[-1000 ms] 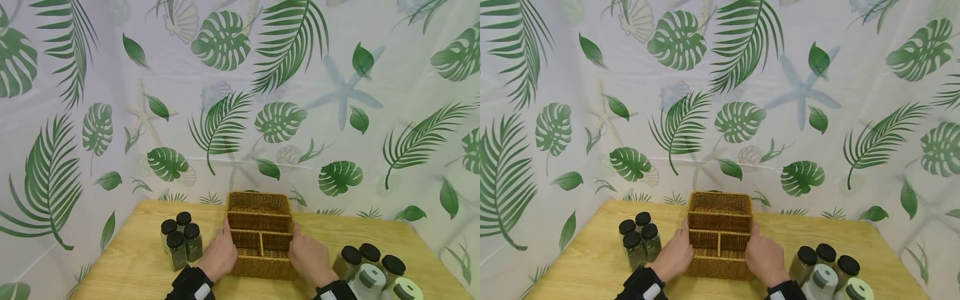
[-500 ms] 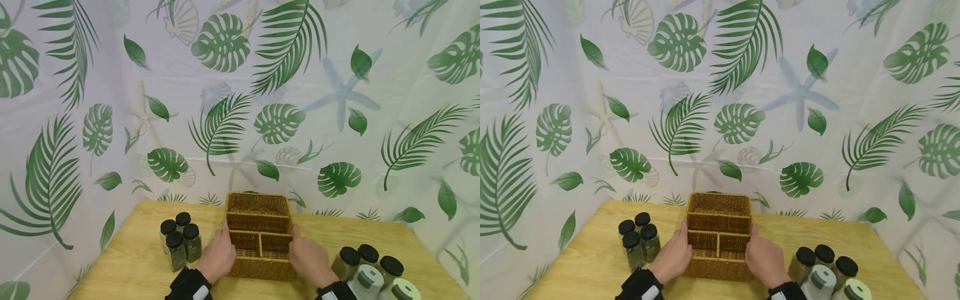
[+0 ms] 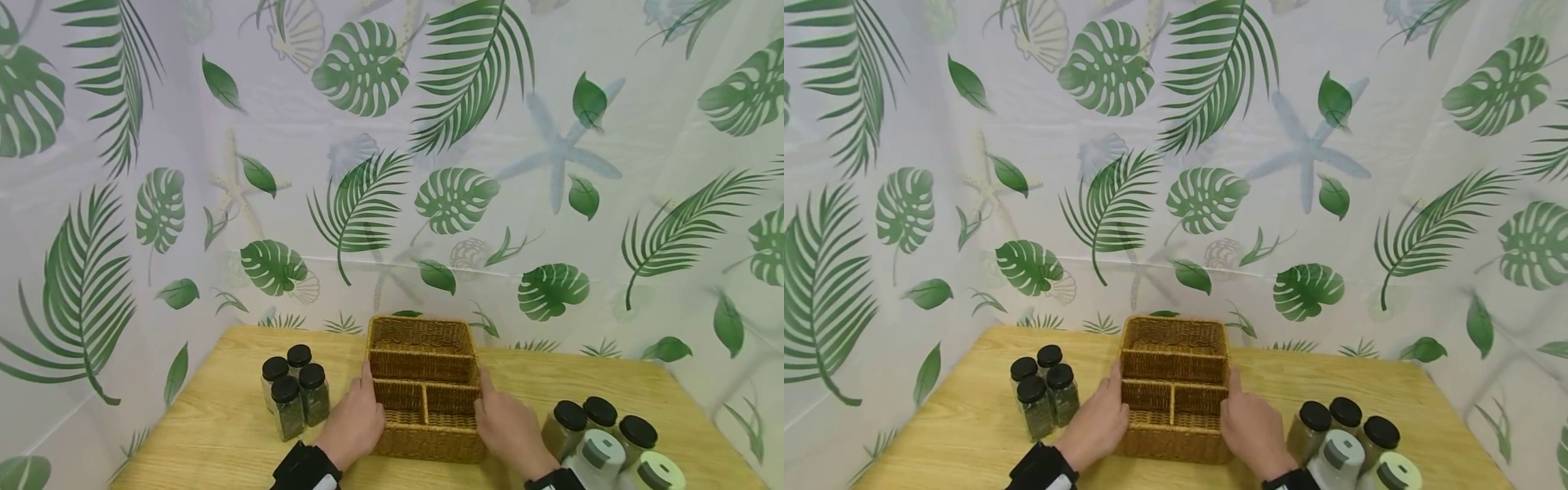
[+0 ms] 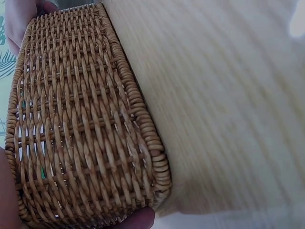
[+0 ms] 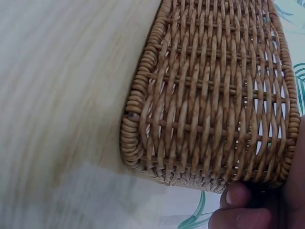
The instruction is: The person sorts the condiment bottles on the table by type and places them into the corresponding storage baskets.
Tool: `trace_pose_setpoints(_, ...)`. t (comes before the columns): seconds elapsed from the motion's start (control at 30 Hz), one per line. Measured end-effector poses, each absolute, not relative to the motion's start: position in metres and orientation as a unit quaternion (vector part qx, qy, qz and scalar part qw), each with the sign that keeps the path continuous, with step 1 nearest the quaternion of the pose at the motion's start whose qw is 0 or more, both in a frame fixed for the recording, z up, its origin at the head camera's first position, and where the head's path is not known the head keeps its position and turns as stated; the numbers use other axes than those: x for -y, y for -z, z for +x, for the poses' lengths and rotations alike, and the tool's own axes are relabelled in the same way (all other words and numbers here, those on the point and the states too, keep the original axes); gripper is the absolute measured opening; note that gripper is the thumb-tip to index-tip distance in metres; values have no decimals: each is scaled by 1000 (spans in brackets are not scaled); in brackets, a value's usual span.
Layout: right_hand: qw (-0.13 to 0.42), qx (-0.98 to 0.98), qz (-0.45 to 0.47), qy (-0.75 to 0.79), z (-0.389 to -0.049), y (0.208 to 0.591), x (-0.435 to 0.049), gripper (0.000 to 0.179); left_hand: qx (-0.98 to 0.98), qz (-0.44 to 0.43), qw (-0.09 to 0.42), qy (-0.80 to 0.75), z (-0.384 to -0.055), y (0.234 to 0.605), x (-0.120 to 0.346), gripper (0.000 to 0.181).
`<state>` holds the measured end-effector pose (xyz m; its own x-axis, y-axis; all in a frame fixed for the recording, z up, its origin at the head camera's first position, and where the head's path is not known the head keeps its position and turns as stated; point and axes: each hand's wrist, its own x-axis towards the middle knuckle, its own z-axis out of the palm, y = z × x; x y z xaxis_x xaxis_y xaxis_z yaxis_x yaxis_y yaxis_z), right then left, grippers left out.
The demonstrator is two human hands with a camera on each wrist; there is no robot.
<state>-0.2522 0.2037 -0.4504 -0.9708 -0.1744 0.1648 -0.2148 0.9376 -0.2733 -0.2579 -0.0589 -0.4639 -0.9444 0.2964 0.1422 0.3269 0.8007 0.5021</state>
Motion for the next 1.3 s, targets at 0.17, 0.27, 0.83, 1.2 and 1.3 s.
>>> trace_pose_setpoints(0.17,62,981,92,-159,-246,452,-204,58,946,-154,24,285,-253,464,59,66)
trace_pose_setpoints(0.27,55,980,90,-168,-244,453,-204,57,947,-148,23,284,-249,464,60,66)
trace_pose_setpoints(0.83,40,983,85,-156,-228,451,-202,59,939,-162,-21,302,-230,462,63,67)
trace_pose_setpoints(1.2,-12,985,70,-156,-213,448,-202,62,936,-138,-53,319,-218,460,63,69)
trace_pose_setpoints(1.3,-16,986,62,-155,-209,447,-202,61,939,-130,-45,314,-214,460,62,69)
